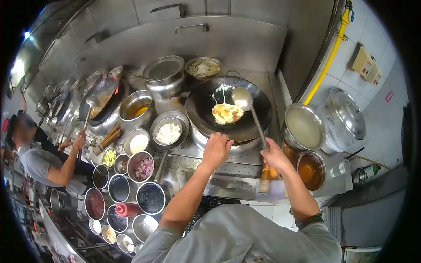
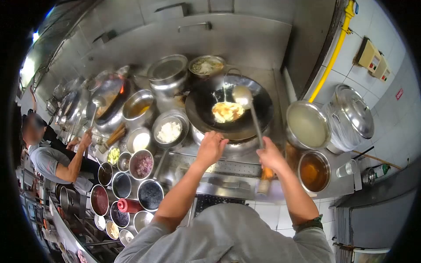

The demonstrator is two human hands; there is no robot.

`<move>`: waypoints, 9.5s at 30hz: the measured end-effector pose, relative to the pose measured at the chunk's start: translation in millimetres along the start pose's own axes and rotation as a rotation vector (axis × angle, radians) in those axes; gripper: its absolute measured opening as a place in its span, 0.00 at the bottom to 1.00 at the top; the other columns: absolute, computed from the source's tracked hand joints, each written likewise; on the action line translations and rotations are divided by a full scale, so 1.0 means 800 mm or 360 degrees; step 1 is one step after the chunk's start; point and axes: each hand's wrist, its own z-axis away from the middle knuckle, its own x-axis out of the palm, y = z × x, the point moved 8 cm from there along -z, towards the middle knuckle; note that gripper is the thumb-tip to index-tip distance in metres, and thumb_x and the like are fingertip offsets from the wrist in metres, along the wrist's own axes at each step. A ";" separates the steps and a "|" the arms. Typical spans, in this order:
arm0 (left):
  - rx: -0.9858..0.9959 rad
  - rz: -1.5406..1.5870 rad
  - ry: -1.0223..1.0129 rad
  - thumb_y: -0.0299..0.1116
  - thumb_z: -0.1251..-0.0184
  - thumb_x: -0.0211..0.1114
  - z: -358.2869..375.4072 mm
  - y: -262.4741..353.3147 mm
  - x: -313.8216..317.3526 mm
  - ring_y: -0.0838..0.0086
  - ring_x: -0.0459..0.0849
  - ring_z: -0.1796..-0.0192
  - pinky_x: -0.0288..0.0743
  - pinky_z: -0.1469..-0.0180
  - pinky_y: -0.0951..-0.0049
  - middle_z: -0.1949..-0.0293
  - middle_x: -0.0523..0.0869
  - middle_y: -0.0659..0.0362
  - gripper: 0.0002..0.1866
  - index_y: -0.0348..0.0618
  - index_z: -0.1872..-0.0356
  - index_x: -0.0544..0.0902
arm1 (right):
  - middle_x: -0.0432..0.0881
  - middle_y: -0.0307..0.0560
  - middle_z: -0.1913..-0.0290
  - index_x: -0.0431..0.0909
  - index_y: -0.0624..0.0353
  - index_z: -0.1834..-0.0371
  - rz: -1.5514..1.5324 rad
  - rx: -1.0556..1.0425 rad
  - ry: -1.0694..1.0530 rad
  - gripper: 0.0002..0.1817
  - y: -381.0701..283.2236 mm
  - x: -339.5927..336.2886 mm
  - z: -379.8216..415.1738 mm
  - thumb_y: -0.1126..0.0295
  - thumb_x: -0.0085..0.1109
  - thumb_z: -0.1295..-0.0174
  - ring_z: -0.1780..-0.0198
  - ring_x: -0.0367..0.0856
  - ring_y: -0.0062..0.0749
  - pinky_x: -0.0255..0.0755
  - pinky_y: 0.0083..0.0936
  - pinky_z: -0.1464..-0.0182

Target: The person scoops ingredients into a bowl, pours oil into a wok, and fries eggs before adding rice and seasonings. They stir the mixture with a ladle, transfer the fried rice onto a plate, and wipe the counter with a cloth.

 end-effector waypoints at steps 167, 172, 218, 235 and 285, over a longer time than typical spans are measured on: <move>0.0180 -0.0187 0.0118 0.32 0.38 0.68 0.089 0.101 -0.055 0.57 0.79 0.56 0.71 0.55 0.56 0.63 0.82 0.56 0.06 0.44 0.62 0.84 | 0.86 0.54 0.45 0.79 0.47 0.34 0.1167 -0.0659 0.0134 0.33 -0.063 -0.216 0.055 0.83 0.62 0.47 0.52 0.87 0.41 0.78 0.31 0.47; 0.0191 -0.0197 0.0146 0.30 0.38 0.68 0.005 0.096 -0.072 0.56 0.78 0.60 0.71 0.59 0.58 0.67 0.80 0.56 0.05 0.43 0.64 0.83 | 0.86 0.54 0.45 0.79 0.47 0.34 0.1173 -0.0553 -0.0190 0.33 -0.070 -0.230 0.037 0.82 0.62 0.47 0.55 0.86 0.42 0.78 0.33 0.49; -0.1194 -0.0471 0.0342 0.42 0.34 0.67 0.116 -0.264 -0.113 0.43 0.80 0.42 0.73 0.38 0.54 0.48 0.82 0.33 0.28 0.26 0.43 0.79 | 0.83 0.52 0.57 0.62 0.61 0.27 0.0064 -0.0029 -0.0169 0.33 -0.001 -0.041 -0.023 0.73 0.61 0.36 0.70 0.81 0.31 0.77 0.32 0.66; -0.2096 0.1188 0.0774 0.28 0.30 0.58 0.156 -0.432 -0.070 0.62 0.91 0.67 0.83 0.75 0.72 0.67 0.86 0.47 0.13 0.22 0.57 0.77 | 0.83 0.67 0.55 0.72 0.50 0.29 0.1128 -0.0559 0.0142 0.33 -0.069 -0.078 0.062 0.75 0.59 0.41 0.56 0.84 0.59 0.76 0.43 0.51; -0.0088 -0.0465 0.0372 0.27 0.38 0.59 -0.215 -0.116 -0.044 0.51 0.88 0.66 0.78 0.63 0.55 0.63 0.88 0.44 0.05 0.36 0.71 0.76 | 0.83 0.59 0.49 0.75 0.53 0.32 0.0819 -0.0583 0.0328 0.32 -0.026 -0.200 0.119 0.79 0.62 0.44 0.56 0.83 0.54 0.76 0.37 0.51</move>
